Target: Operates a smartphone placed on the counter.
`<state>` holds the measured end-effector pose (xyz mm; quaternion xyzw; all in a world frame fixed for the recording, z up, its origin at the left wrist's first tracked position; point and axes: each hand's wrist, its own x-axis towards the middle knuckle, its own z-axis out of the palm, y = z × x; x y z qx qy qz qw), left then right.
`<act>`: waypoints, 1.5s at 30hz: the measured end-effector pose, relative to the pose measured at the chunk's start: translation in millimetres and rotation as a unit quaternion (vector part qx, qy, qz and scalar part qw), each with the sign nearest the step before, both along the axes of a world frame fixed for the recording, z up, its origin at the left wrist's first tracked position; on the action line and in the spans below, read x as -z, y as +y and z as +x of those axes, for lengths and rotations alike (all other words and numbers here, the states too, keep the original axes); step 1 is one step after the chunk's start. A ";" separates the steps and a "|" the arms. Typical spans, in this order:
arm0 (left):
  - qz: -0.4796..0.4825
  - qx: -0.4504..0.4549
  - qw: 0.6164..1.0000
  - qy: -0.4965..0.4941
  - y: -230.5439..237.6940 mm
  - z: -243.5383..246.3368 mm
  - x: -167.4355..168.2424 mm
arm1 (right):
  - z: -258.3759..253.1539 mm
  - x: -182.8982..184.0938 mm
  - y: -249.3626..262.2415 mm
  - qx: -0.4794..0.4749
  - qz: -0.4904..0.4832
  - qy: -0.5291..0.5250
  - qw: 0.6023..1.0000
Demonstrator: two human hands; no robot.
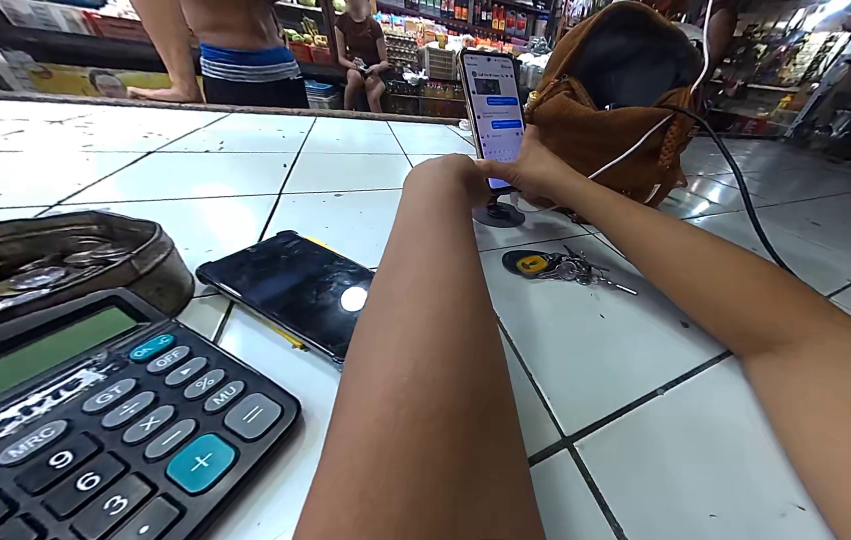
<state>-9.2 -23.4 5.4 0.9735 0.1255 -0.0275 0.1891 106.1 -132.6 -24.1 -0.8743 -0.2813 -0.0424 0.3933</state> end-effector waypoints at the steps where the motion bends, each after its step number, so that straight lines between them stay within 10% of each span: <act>1: -0.008 0.002 1.000 -0.002 -0.5 0.7 2.3 | 0.2 -0.5 -0.9 -0.003 -0.001 0.000 1.000; 17: -0.047 -0.051 0.996 -0.047 -5.6 -16.4 -6.1 | 9.1 -15.6 -21.4 -0.084 0.160 0.150 0.972; 35: -0.030 -0.041 0.998 -0.049 26.3 -0.5 1.3 | 22.5 -13.9 -24.0 -0.197 0.120 0.192 0.954; 39: 0.030 0.089 0.954 -0.286 84.1 51.3 53.3 | 25.3 -13.7 -23.0 -0.212 0.116 0.180 0.954; 42: 0.013 -0.012 0.999 -0.027 44.2 10.9 8.7 | 13.5 -9.8 -16.0 -0.152 0.118 0.102 0.976; 45: 0.005 -0.050 0.999 -0.013 34.6 -1.5 7.3 | 4.0 -5.0 -1.9 -0.065 0.112 0.014 0.991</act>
